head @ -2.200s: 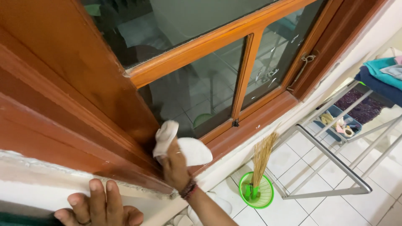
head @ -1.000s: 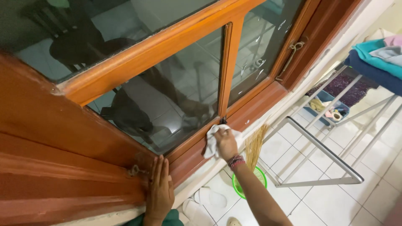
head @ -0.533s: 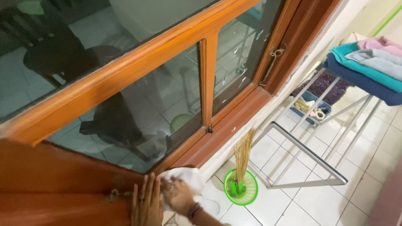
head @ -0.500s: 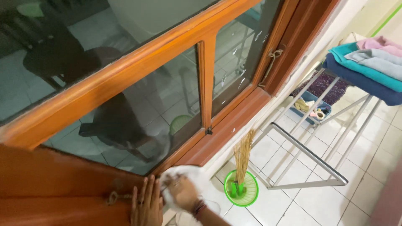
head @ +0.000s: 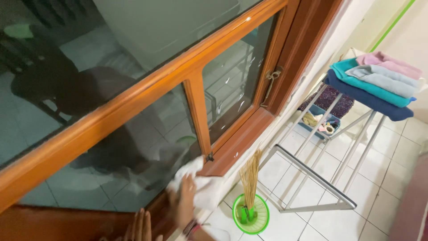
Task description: Wiping and cleaning the glass panes and wooden frames of a window using a white cloth.
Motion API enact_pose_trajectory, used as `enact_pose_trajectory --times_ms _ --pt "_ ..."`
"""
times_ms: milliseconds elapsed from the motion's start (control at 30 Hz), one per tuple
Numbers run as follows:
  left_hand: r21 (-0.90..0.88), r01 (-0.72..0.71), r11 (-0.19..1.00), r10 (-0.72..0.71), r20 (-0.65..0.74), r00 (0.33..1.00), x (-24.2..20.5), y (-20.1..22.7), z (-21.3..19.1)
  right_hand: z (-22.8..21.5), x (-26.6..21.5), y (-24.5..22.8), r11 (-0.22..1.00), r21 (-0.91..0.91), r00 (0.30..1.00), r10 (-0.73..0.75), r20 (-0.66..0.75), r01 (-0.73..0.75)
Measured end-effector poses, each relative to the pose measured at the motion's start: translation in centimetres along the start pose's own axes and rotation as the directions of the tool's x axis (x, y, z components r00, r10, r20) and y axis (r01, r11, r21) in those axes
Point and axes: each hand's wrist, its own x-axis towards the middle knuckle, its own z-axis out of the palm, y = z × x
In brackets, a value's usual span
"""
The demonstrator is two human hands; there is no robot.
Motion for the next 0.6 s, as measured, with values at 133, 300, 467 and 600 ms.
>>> enact_pose_trajectory --times_ms 133,300,467,600 --pt "0.098 0.223 0.970 -0.202 -0.194 0.960 -4.4 -2.1 8.3 1.9 -17.7 11.5 0.946 -0.320 0.976 0.026 0.217 0.046" --pt "0.155 0.165 0.974 -0.108 -0.322 0.941 -2.0 -0.4 6.6 18.2 -24.3 -3.6 0.732 -0.657 0.877 0.181 0.445 0.182" --pt "0.117 0.232 0.966 -0.184 -0.325 0.928 0.0 2.4 5.7 19.8 -24.5 -5.6 0.705 -0.689 0.900 0.178 0.399 0.167" --pt "0.107 0.268 0.957 -0.230 -0.279 0.932 -0.4 2.8 2.9 17.6 -32.3 -4.8 0.682 -0.667 0.873 0.084 0.480 0.301"
